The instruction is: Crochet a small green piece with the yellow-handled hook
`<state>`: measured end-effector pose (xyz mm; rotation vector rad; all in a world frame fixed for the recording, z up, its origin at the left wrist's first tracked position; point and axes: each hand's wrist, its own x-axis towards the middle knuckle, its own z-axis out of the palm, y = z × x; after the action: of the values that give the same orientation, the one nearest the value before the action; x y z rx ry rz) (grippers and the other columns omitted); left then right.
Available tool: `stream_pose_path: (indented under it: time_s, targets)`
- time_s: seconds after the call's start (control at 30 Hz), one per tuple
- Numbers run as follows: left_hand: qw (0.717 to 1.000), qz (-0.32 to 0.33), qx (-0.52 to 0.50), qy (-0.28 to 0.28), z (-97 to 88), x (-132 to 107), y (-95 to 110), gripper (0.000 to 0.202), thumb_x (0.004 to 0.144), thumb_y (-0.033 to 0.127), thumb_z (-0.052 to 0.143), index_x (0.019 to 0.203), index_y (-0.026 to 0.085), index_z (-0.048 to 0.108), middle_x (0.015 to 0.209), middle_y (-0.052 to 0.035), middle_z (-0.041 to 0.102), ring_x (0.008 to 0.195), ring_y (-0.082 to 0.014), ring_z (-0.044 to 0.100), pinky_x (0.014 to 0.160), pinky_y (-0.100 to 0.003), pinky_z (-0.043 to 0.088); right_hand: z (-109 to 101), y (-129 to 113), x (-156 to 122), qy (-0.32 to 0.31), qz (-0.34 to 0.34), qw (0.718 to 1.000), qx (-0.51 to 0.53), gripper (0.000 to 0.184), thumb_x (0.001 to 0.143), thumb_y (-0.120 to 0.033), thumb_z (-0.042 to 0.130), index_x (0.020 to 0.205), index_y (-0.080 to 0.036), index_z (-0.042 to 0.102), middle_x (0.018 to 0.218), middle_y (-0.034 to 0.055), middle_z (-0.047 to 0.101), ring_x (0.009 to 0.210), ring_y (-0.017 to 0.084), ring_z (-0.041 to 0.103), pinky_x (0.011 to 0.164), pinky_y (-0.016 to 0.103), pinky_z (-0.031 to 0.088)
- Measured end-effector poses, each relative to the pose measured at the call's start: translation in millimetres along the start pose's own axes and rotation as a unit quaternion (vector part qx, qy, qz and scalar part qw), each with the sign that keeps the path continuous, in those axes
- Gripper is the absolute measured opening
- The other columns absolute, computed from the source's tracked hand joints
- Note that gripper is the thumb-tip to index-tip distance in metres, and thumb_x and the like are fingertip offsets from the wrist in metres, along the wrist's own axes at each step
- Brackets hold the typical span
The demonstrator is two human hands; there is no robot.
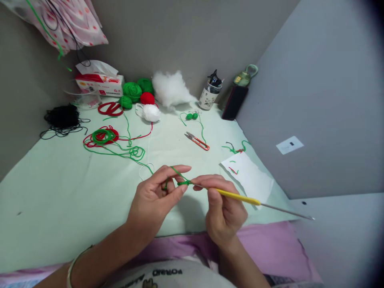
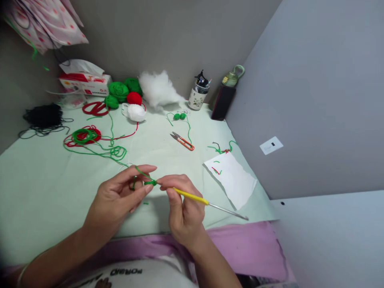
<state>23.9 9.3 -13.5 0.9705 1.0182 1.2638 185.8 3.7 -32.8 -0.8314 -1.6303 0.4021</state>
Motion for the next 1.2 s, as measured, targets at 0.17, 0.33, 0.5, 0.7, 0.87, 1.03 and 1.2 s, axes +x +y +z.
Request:
stream_pose_path:
  time_s: [0.17,0.33,0.5,0.7,0.87,1.03,1.2]
  targets:
    - [0.981,-0.125,-0.143,-0.04,-2.4,3.7,-1.0,0.045,0.081,0.024,0.091,0.124,0.028,0.08,0.077,0.0059,0.06,0.046,-0.0011,0.035,0.04,-0.015,0.027,2.5,4.6,-4.7,-0.028,-0.134,0.969,-0.205,0.033,0.1,-0.009,0.063,0.125,-0.027,0.074,0.112,0.0087,0.077,0.103,0.021,0.074,0.08,0.034,0.063]
    - [0.949,-0.199,-0.23,-0.08,-9.3,11.5,6.6,0.035,0.085,0.02,0.087,0.119,0.017,0.081,0.066,0.0098,0.046,0.045,0.0011,0.022,0.04,-0.012,0.022,1.4,0.1,4.6,0.048,0.072,0.996,0.039,0.025,0.106,-0.016,0.057,0.111,-0.029,0.078,0.094,0.0033,0.076,0.08,0.018,0.071,0.07,0.034,0.06]
    - [0.962,-0.166,-0.192,-0.098,-5.3,7.7,10.4,0.028,0.084,0.026,0.09,0.112,0.024,0.084,0.079,0.0049,0.061,0.043,0.0031,0.033,0.04,-0.013,0.023,6.3,-0.2,12.3,0.042,0.155,0.974,0.161,0.02,0.105,-0.024,0.062,0.103,-0.029,0.081,0.094,0.0033,0.079,0.08,0.018,0.071,0.069,0.033,0.059]
    - [0.964,-0.172,-0.193,-0.058,-0.9,6.7,6.2,0.04,0.08,0.025,0.093,0.119,0.023,0.082,0.074,0.0057,0.059,0.044,0.0015,0.033,0.04,-0.012,0.026,1.6,-3.4,-3.8,-0.04,0.024,0.996,-0.08,0.042,0.099,-0.01,0.067,0.13,-0.037,0.076,0.114,0.0052,0.08,0.103,0.023,0.075,0.085,0.038,0.063]
    - [0.939,-0.216,-0.252,-0.094,-7.1,11.7,5.2,0.029,0.085,0.021,0.086,0.113,0.014,0.084,0.058,0.0111,0.038,0.046,-0.001,0.018,0.04,-0.012,0.022,-3.7,-3.9,-0.4,-0.005,0.02,0.998,-0.051,0.038,0.1,-0.01,0.063,0.124,-0.035,0.078,0.105,0.005,0.08,0.093,0.022,0.075,0.078,0.037,0.062]
    - [0.966,-0.16,-0.191,-0.066,-4.7,8.3,6.9,0.026,0.081,0.021,0.09,0.107,0.021,0.085,0.083,0.003,0.064,0.045,0.0022,0.032,0.041,-0.014,0.026,3.1,-1.9,8.3,0.058,0.146,0.976,0.154,0.018,0.103,-0.023,0.066,0.102,-0.03,0.082,0.088,0.0033,0.076,0.076,0.018,0.068,0.066,0.033,0.057]
    - [0.972,-0.152,-0.158,-0.089,-2.4,3.7,4.2,0.029,0.085,0.028,0.088,0.113,0.025,0.084,0.084,0.0007,0.07,0.046,-0.0008,0.039,0.042,-0.016,0.03,8.2,3.1,7.1,0.041,0.203,0.953,0.222,0.015,0.102,-0.027,0.068,0.103,-0.029,0.083,0.095,0.0037,0.08,0.08,0.016,0.07,0.07,0.03,0.059]
